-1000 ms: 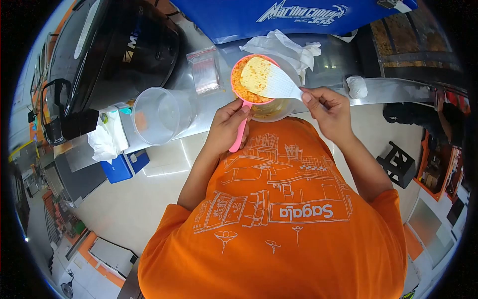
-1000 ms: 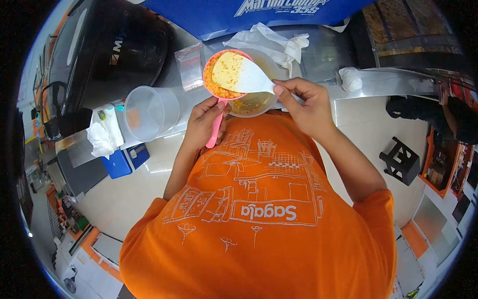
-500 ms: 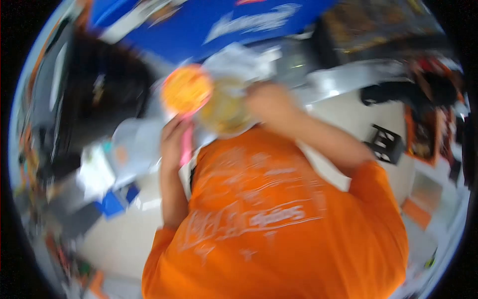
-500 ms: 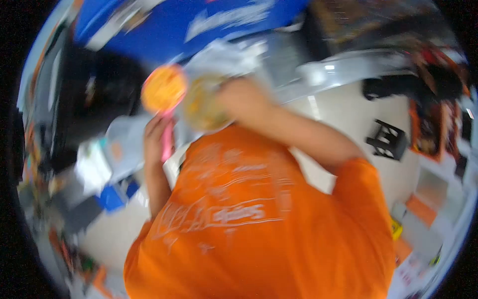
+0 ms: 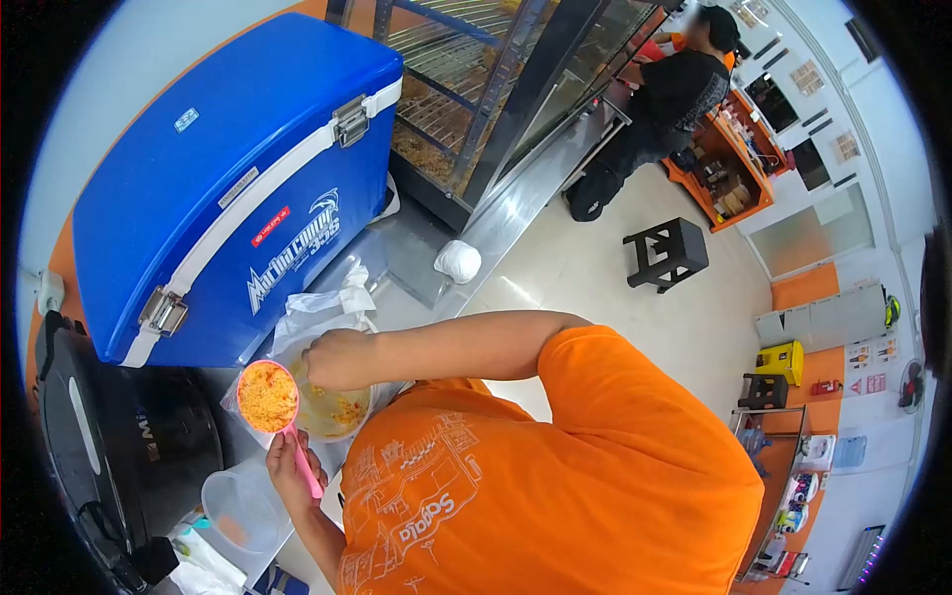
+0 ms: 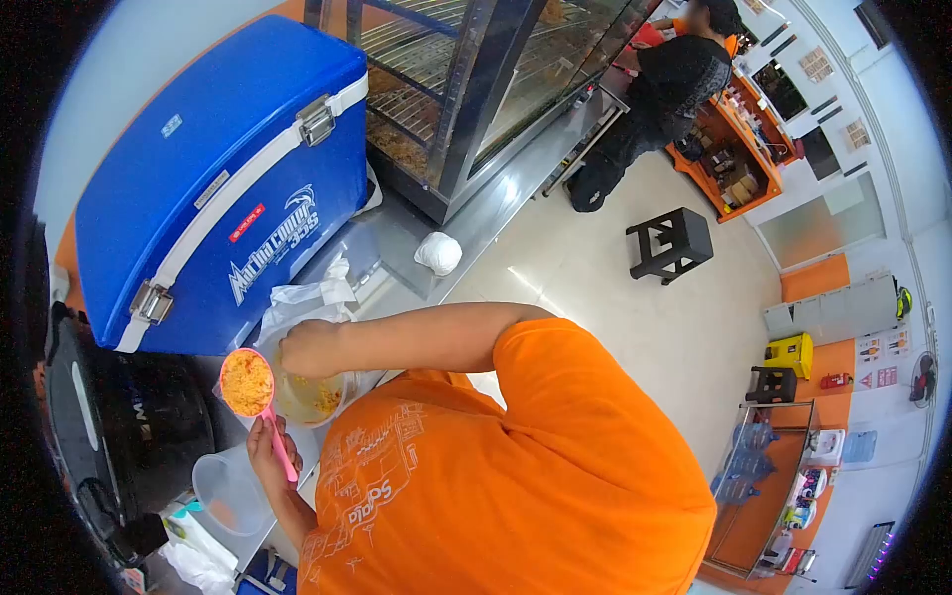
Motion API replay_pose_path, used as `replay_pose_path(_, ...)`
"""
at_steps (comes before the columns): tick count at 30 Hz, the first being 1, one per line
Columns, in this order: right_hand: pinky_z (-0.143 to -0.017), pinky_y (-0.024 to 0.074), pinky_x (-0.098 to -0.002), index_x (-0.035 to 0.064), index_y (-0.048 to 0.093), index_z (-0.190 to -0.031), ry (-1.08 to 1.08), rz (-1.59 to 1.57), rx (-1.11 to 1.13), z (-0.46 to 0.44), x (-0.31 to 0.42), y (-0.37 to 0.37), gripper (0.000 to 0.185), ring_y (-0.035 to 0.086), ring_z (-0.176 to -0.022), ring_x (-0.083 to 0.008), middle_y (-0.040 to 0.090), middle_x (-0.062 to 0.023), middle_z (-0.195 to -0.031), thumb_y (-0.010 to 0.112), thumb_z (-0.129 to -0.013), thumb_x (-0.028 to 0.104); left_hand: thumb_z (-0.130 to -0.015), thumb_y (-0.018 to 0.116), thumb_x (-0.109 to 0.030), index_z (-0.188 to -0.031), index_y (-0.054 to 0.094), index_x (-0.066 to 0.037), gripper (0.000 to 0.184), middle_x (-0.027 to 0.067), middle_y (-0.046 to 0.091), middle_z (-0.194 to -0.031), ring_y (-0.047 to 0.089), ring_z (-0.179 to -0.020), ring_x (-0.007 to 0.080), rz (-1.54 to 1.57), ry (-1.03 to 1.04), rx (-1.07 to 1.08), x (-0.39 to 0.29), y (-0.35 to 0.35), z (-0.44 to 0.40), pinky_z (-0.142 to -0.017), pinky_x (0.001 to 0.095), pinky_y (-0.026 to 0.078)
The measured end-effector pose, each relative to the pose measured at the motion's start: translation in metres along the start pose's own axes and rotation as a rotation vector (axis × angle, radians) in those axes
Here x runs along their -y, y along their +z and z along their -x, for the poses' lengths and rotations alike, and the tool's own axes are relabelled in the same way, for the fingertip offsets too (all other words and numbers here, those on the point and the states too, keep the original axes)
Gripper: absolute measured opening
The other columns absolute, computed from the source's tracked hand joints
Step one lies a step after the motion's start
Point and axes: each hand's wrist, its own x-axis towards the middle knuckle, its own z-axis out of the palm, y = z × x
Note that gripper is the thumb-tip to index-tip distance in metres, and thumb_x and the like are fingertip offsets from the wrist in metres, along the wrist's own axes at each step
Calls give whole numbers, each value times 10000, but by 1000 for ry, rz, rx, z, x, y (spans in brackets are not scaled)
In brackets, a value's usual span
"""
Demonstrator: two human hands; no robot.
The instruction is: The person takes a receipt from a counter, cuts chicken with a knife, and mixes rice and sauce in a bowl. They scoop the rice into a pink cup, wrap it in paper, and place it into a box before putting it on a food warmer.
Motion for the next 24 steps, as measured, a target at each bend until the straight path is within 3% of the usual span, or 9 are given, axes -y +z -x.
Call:
replay_pose_path(3, -728, 590, -463, -29, 740, -811, -123, -64, 115, 2, 1, 20, 149, 731, -863, -368, 732, -212, -889, 657, -767, 87, -1049, 531, -218, -1057, 552, -50, 169, 42, 616, -860, 458, -371, 90, 10, 0, -6, -3, 4, 2, -264, 258, 357)
replay_pose_path(7, -728, 591, -458, -40, 736, -806, -121, -77, 355, 10, 8, -43, 157, 733, -850, -362, 730, -219, -893, 656, -770, 89, -1043, 533, -218, -1068, 551, -44, 177, 45, 623, -875, 460, -372, 92, 15, -16, -49, -4, 6, 2, -267, 260, 357)
replay_pose_path(13, -736, 588, -477, -7, 746, -826, -62, 15, -26, 0, -2, -5, 134, 734, -884, -366, 740, -180, -891, 650, -773, 70, -1032, 542, -221, -1090, 561, -29, 202, 49, 630, -843, 470, -378, 103, 20, -17, -44, -6, 7, 3, -279, 267, 360)
replay_pose_path(15, -755, 584, -484, 20, 752, -886, -93, -113, 133, 9, 2, -8, 160, 726, -905, -376, 746, -166, -957, 660, -776, 89, -1022, 554, -222, -1092, 586, -31, 207, 42, 607, -754, 471, -380, 109, -60, -30, -107, -4, 5, 1, -285, 270, 356)
replay_pose_path(16, -784, 582, -471, 45, 753, -988, 5, -131, 401, 11, 13, -50, 226, 720, -920, -373, 744, -168, -1008, 673, -787, 112, -1011, 567, -220, -1069, 614, -32, 203, 35, 577, -686, 476, -388, 117, -61, -44, -135, -4, 8, 0, -300, 280, 358)
replay_pose_path(18, -818, 578, -459, 109, 753, -1086, 76, -288, 366, 11, 24, -83, 270, 718, -929, -363, 743, -169, -990, 649, -841, 156, -1007, 573, -216, -1029, 627, -21, 204, 31, 568, -670, 476, -399, 136, -33, -14, -34, 2, -3, -1, -322, 295, 372)
replay_pose_path(20, -819, 573, -480, 14, 733, -1034, 49, -291, 273, 8, 0, -61, 236, 711, -932, -394, 709, -223, -1063, 602, -851, 83, -1017, 565, -222, -1015, 612, -19, 208, 35, 565, -700, 495, -435, 125, -52, -100, -26, -14, 13, 6, -328, 284, 397)
replay_pose_path(21, -809, 577, -480, -47, 711, -972, 3, 21, 240, 3, -11, -46, 197, 707, -918, -410, 681, -243, -1086, 602, -820, 13, -1023, 555, -217, -1036, 603, -22, 202, 34, 569, -741, 497, -439, 117, -20, -76, -27, -13, 14, 2, -330, 282, 410)
replay_pose_path(24, -800, 582, -471, -63, 701, -930, -4, 70, 260, 5, -9, -32, 167, 704, -920, -412, 661, -238, -1108, 608, -793, -41, -1034, 537, -203, -1081, 581, -24, 190, 32, 569, -814, 499, -444, 103, 51, -50, 11, -8, 10, 0, -333, 277, 430)
